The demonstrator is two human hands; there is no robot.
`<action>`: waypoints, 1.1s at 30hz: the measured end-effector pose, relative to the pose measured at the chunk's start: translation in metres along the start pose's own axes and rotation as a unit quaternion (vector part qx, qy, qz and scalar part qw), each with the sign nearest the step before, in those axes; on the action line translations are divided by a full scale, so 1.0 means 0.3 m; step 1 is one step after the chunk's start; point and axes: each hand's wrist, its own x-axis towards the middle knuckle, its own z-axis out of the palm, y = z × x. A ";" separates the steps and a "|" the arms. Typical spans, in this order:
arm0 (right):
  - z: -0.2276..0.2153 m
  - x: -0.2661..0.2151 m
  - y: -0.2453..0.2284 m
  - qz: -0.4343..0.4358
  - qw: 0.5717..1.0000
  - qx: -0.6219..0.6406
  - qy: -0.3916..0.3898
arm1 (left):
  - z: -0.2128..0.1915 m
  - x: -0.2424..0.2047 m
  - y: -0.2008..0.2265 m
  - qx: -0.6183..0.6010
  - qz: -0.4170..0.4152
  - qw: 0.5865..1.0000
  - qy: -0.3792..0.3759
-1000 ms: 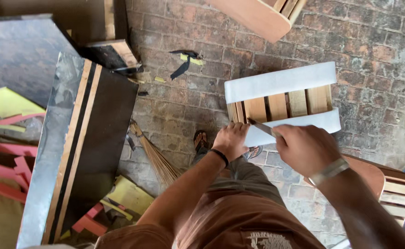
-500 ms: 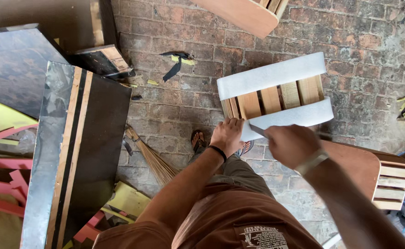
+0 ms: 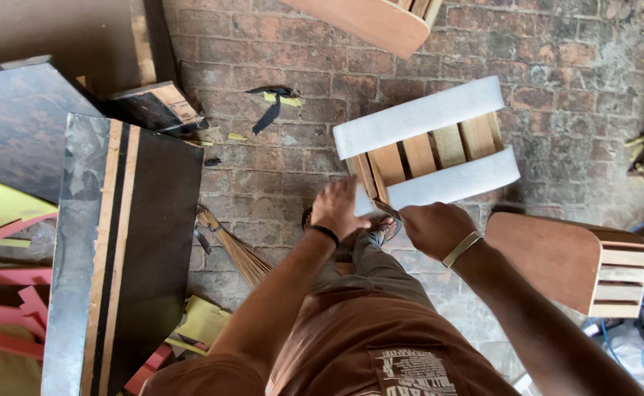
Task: The person places white foam padding on a wooden chair frame and uses a knife to trim the excess material. The person then flips the chair over to inspect the work.
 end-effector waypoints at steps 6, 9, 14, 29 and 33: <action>-0.071 0.016 0.051 0.005 0.995 0.066 0.076 | -0.118 0.115 -0.061 -0.044 -0.012 0.992 0.118; -0.024 0.093 0.076 0.002 0.997 0.037 0.069 | -0.151 0.237 -0.057 0.037 0.031 0.981 0.186; -0.001 0.295 0.042 -0.133 0.968 0.032 0.212 | -0.165 0.373 -0.063 0.079 0.037 0.987 0.133; -0.090 0.347 -0.008 -0.133 0.963 0.063 0.228 | -0.132 0.365 -0.086 0.083 0.021 0.985 0.148; -0.077 0.310 0.029 -0.167 0.947 0.035 0.273 | -0.126 0.362 -0.091 0.086 0.037 0.980 0.175</action>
